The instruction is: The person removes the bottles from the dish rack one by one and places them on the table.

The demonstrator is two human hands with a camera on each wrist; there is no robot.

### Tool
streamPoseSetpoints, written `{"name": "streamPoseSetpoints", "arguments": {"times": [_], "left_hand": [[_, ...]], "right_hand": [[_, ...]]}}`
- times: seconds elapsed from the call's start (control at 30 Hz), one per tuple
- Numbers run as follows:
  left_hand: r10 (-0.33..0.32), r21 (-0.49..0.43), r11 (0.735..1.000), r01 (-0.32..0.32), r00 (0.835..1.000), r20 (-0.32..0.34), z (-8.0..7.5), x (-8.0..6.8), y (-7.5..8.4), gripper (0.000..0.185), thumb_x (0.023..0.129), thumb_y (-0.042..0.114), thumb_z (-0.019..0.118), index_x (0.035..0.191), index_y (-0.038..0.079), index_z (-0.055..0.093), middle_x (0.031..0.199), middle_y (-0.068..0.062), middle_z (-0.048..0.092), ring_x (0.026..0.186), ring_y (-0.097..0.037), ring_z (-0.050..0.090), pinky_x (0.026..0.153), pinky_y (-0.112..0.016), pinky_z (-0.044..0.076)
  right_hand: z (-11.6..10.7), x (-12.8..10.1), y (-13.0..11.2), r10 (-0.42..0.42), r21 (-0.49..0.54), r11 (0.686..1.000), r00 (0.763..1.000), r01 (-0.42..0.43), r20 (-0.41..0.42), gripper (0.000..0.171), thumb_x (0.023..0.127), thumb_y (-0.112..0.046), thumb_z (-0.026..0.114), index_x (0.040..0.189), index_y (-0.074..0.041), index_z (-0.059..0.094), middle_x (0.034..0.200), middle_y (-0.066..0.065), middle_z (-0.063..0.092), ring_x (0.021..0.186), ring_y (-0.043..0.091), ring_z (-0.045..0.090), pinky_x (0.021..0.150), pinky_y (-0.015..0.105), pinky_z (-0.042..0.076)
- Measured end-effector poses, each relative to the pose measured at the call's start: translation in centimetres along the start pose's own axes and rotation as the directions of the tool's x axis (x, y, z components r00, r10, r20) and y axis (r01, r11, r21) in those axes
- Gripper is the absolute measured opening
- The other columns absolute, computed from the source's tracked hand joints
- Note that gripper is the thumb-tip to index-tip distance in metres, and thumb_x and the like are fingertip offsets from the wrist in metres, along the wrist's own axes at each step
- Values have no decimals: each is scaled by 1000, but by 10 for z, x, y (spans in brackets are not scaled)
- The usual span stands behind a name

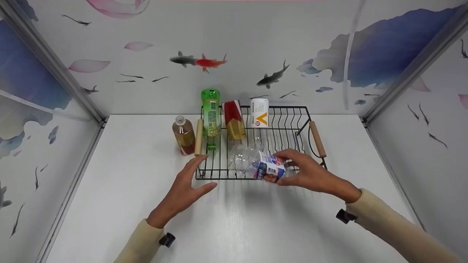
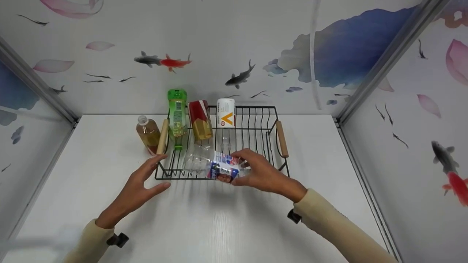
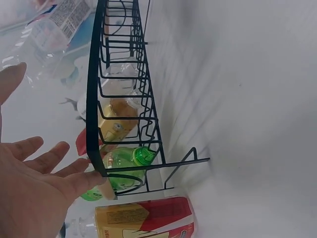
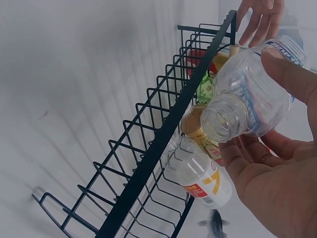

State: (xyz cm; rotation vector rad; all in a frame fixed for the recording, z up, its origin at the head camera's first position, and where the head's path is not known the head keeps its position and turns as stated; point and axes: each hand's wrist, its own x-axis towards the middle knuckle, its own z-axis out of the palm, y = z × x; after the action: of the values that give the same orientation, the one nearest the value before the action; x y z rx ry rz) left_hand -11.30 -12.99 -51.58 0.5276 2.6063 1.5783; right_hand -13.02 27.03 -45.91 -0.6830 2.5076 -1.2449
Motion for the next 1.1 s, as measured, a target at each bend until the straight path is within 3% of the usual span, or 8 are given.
{"name": "streamPoseSetpoints", "arguments": {"times": [0.37,0.6,0.8,0.97,1.1], "left_hand": [[47,-17,999,-46,998,48,-1,3,14,86,96,30,89,168,14,45,172,-11,44,163,-37,35,128,-68,32],[111,-43,993,-107,988,106,-1,6,27,85,97,27,89,168,13,44,172,-12,45,159,-35,41,122,-62,45],[139,-20,990,-137,975,172,0,8,42,86,97,30,89,168,16,44,173,-8,43,159,-33,42,120,-59,49],[136,18,990,-143,967,215,0,9,51,87,97,34,88,169,16,43,174,-11,41,160,-38,39,122,-65,43],[153,35,986,-166,958,241,1,12,56,87,97,34,88,169,14,44,174,-11,42,162,-37,37,126,-65,38]], "right_hand": [[-2,-3,-4,-12,-30,999,1000,13,2,72,88,-19,95,151,-12,61,141,7,66,124,31,67,102,49,60],[-1,-6,-11,-61,-63,996,998,62,26,72,86,-12,95,149,-16,62,139,0,65,123,26,66,99,47,62],[0,-8,-17,-92,-134,986,995,96,35,72,84,-10,96,147,-16,62,137,-3,65,120,22,62,98,48,60],[2,-7,-24,-92,-158,982,995,99,47,71,85,-13,96,147,-18,62,137,-4,65,120,22,62,96,40,58],[3,-8,-30,-103,-175,978,993,112,59,70,84,-12,97,145,-19,64,136,-5,65,119,19,60,97,43,58]]}}
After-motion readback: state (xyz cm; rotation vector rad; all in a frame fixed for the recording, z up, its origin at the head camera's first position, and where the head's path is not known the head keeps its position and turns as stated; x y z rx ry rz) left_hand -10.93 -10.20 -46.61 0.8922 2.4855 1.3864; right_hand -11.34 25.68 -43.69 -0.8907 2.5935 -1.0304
